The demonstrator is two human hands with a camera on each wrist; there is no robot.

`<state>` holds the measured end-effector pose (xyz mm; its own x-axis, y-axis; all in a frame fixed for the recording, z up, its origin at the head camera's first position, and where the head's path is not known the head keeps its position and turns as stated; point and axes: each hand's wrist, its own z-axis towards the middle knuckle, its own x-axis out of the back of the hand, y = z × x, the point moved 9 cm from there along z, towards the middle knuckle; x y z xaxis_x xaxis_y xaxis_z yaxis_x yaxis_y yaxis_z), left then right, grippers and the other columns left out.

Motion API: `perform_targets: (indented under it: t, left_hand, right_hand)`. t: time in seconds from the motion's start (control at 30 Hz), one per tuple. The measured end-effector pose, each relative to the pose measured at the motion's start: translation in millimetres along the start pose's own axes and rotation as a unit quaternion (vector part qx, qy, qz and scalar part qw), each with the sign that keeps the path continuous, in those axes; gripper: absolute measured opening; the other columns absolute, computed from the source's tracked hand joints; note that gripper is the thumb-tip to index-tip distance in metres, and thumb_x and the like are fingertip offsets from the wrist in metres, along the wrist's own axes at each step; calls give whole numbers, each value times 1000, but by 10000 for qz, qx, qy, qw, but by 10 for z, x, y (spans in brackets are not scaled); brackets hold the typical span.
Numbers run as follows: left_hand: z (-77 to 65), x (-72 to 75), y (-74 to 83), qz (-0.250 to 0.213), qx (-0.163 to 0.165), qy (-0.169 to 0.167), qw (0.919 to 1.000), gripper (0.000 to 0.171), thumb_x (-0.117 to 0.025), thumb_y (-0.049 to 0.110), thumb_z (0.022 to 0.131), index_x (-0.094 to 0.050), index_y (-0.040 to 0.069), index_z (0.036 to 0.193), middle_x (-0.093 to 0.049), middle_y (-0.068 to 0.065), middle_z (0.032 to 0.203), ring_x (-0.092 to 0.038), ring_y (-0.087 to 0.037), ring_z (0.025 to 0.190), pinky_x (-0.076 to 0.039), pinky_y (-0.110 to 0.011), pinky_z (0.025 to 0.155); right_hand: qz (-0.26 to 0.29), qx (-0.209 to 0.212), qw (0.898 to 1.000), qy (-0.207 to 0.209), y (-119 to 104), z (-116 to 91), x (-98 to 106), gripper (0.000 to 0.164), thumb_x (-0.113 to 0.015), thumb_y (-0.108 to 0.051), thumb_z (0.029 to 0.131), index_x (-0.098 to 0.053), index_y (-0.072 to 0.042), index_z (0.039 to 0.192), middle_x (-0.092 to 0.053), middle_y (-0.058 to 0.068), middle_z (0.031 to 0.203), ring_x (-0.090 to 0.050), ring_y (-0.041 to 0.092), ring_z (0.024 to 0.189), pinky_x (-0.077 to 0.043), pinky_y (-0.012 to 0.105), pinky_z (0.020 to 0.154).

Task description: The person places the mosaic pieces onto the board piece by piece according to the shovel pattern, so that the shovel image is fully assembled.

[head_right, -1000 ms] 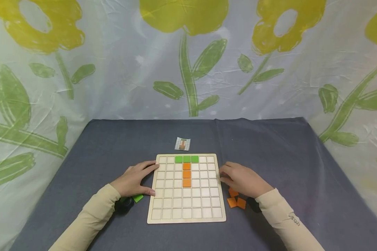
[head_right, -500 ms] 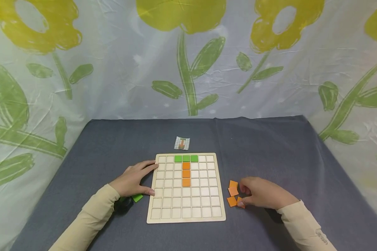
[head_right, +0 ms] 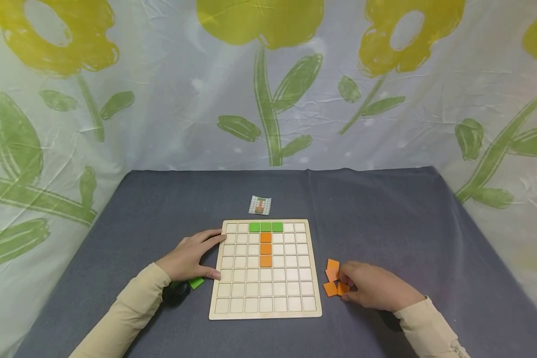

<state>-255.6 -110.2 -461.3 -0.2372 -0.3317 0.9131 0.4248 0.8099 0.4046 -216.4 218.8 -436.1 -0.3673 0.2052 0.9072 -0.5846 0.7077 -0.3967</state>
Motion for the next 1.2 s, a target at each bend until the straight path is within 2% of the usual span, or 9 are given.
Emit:
perform_targets:
  t: [0.2, 0.53, 0.6, 0.77, 0.97, 1.07, 1.2]
  left_hand:
    - [4, -6, -4, 21, 7, 5, 10000, 94, -77, 54, 71, -40, 13, 147, -37, -12, 150, -37, -33, 137, -31, -54, 105]
    - [-14, 17, 16, -9, -10, 16, 10000, 93, -77, 54, 71, -41, 11, 146, -38, -13, 149, -38, -34, 136, -31, -55, 104]
    - [-12, 17, 15, -5, -6, 9, 10000, 93, -77, 54, 72, -41, 11, 146, -38, -13, 149, -38, -34, 136, -31, -55, 105]
    - [-11, 17, 7, 5, 14, -11, 10000, 93, -77, 54, 72, -41, 11, 146, -38, -13, 149, -38, -33, 136, -30, -55, 105]
    - [-12, 28, 6, -32, 20, -28, 10000, 93, -77, 53, 72, -40, 11, 146, -38, -13, 149, -37, -33, 136, -30, -55, 105]
    - [-16, 30, 6, -38, -17, -15, 10000, 93, -78, 52, 72, -40, 10, 146, -38, -14, 149, -38, -34, 136, -31, -55, 105]
    - [-20, 23, 10, -59, -21, -46, 10000, 94, -77, 53, 72, -39, 11, 147, -37, -13, 150, -37, -33, 137, -30, -55, 105]
  right_hand:
    - [-147, 98, 9998, 119, -32, -9, 18, 24, -78, -17, 78, -56, -21, 87, -51, -16, 80, -46, 0, 70, -44, 23, 62]
    - [-321, 2, 9994, 162, -63, -21, 11, 28, -80, -32, 77, -55, -24, 87, -51, -17, 83, -45, -1, 73, -44, 25, 65]
    - [-361, 64, 9991, 212, -87, -24, 10, 28, -80, -30, 76, -55, -23, 87, -50, -17, 83, -45, -1, 73, -44, 25, 65]
    - [-522, 455, 9965, 468, -185, -35, 43, 29, -80, -13, 74, -53, -22, 84, -48, -15, 80, -43, -1, 71, -42, 21, 62]
    - [-600, 762, 9906, 968, -324, 11, 197, 24, -76, -12, 79, -57, -26, 84, -50, -21, 79, -44, -4, 71, -42, 18, 63]
    - [-403, 570, 9933, 918, -385, 101, 244, 19, -74, -14, 83, -60, -26, 89, -53, -21, 80, -48, -7, 71, -45, 18, 65]
    - [108, -35, 9992, 392, -429, 246, 210, 16, -70, -17, 88, -58, -20, 97, -54, -13, 85, -53, -7, 67, -47, 19, 62]
